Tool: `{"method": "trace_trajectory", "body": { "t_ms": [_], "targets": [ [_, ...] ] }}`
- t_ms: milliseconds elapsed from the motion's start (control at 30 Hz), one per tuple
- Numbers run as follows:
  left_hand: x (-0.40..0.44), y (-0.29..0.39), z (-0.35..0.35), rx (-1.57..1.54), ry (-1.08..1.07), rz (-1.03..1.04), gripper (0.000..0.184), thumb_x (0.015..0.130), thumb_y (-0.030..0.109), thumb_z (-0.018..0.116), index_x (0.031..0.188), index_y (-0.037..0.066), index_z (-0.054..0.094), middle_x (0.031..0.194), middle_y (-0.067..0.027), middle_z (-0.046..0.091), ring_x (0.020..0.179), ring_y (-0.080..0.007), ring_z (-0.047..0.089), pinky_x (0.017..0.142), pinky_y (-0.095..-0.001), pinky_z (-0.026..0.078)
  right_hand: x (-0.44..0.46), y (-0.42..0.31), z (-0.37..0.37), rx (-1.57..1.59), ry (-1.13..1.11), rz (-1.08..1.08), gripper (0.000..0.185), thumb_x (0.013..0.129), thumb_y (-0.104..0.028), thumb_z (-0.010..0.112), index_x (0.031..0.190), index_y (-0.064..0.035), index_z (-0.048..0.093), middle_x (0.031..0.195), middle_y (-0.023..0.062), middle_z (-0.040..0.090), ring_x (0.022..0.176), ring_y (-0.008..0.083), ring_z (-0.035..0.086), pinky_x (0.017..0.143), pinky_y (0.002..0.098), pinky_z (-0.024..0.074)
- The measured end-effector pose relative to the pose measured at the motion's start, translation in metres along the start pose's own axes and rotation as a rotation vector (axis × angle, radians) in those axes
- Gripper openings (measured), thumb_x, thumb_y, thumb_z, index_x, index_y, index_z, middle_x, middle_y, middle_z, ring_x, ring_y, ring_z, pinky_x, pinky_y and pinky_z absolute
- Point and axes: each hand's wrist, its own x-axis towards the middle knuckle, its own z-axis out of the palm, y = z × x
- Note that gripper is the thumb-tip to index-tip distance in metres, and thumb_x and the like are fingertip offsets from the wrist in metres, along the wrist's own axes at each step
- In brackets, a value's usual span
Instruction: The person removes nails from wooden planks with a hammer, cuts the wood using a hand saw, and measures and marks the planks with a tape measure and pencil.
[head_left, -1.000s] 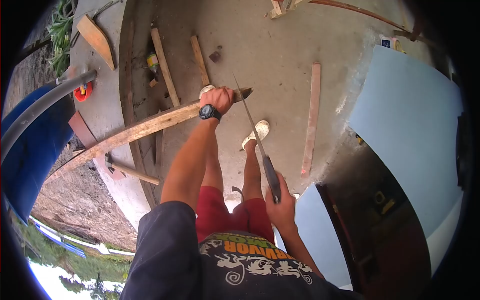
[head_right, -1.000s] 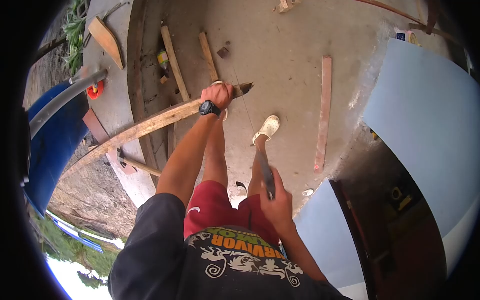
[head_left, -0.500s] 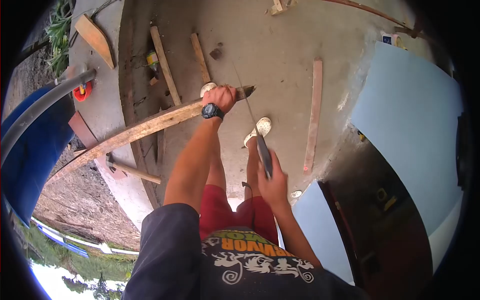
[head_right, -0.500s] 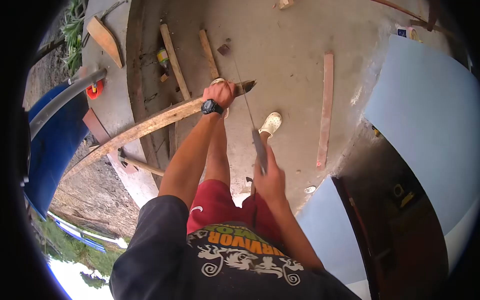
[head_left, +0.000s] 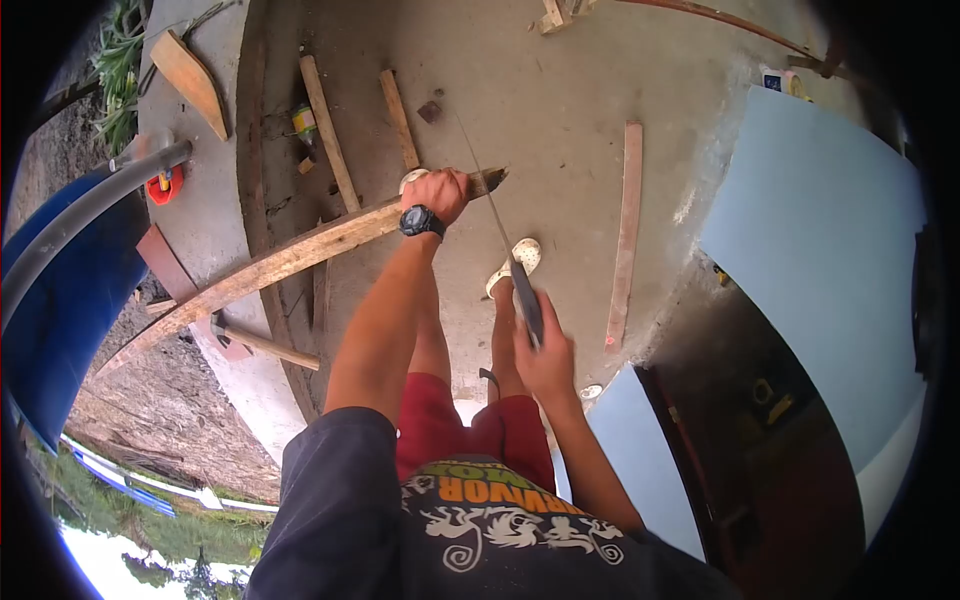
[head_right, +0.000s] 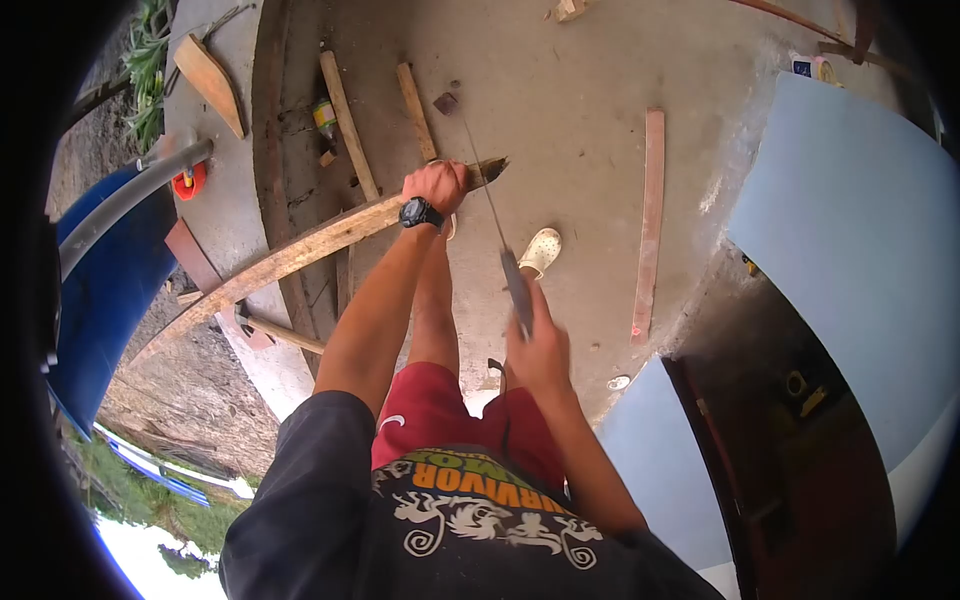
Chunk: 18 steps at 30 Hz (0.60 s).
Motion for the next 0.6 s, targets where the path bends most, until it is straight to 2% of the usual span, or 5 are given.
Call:
{"method": "trace_trajectory", "body": {
  "t_ms": [67, 133, 333, 467, 600],
  "targets": [
    [-0.005, -0.003, 0.003, -0.056, -0.060, 0.008, 0.045, 0.097, 0.036, 0.043, 0.080, 0.007, 0.074, 0.082, -0.0197, 0.072, 0.079, -0.0377, 0.072, 0.073, -0.0466, 0.056, 0.126, -0.011, 0.058, -0.034, 0.004, -0.041, 0.040, 0.095, -0.016, 0.062, 0.132, -0.0012, 0.055, 0.093, 0.0306, 0.067, 0.087, 0.0503, 0.064, 0.069, 0.0460, 0.0530],
    [0.017, -0.005, -0.002, -0.015, -0.041, 0.009, 0.044, 0.096, 0.036, 0.044, 0.079, 0.008, 0.074, 0.083, -0.0195, 0.073, 0.080, -0.0379, 0.072, 0.074, -0.0466, 0.056, 0.149, -0.026, 0.057, -0.075, -0.055, 0.012, 0.036, 0.097, -0.018, 0.061, 0.129, -0.0026, 0.057, 0.093, 0.0294, 0.067, 0.091, 0.0492, 0.064, 0.070, 0.0462, 0.0531],
    [-0.011, 0.000, 0.003, -0.013, 0.000, -0.049, 0.045, 0.096, 0.035, 0.044, 0.076, 0.009, 0.075, 0.080, -0.0202, 0.073, 0.078, -0.0374, 0.072, 0.072, -0.0482, 0.056, -0.074, -0.033, -0.067, -0.016, -0.156, 0.260, 0.051, 0.093, -0.004, 0.062, 0.142, 0.0006, 0.049, 0.122, 0.0229, 0.070, 0.116, 0.0304, 0.069, 0.093, 0.0368, 0.0542],
    [-0.005, 0.000, -0.001, -0.063, -0.105, -0.068, 0.049, 0.096, 0.038, 0.041, 0.081, 0.004, 0.073, 0.088, -0.0232, 0.072, 0.083, -0.0424, 0.070, 0.076, -0.0504, 0.055, -0.045, -0.024, -0.051, -0.013, -0.129, 0.087, 0.048, 0.093, 0.000, 0.059, 0.140, 0.0035, 0.050, 0.125, 0.0226, 0.068, 0.120, 0.0283, 0.067, 0.097, 0.0371, 0.0530],
    [-0.001, -0.004, 0.001, -0.040, -0.069, -0.031, 0.046, 0.096, 0.036, 0.042, 0.080, 0.007, 0.074, 0.083, -0.0218, 0.072, 0.081, -0.0398, 0.071, 0.073, -0.0493, 0.056, 0.163, -0.040, 0.053, -0.087, -0.151, 0.086, 0.035, 0.097, -0.018, 0.060, 0.128, -0.0025, 0.058, 0.086, 0.0313, 0.064, 0.080, 0.0492, 0.064, 0.068, 0.0483, 0.0502]
  ]
}}
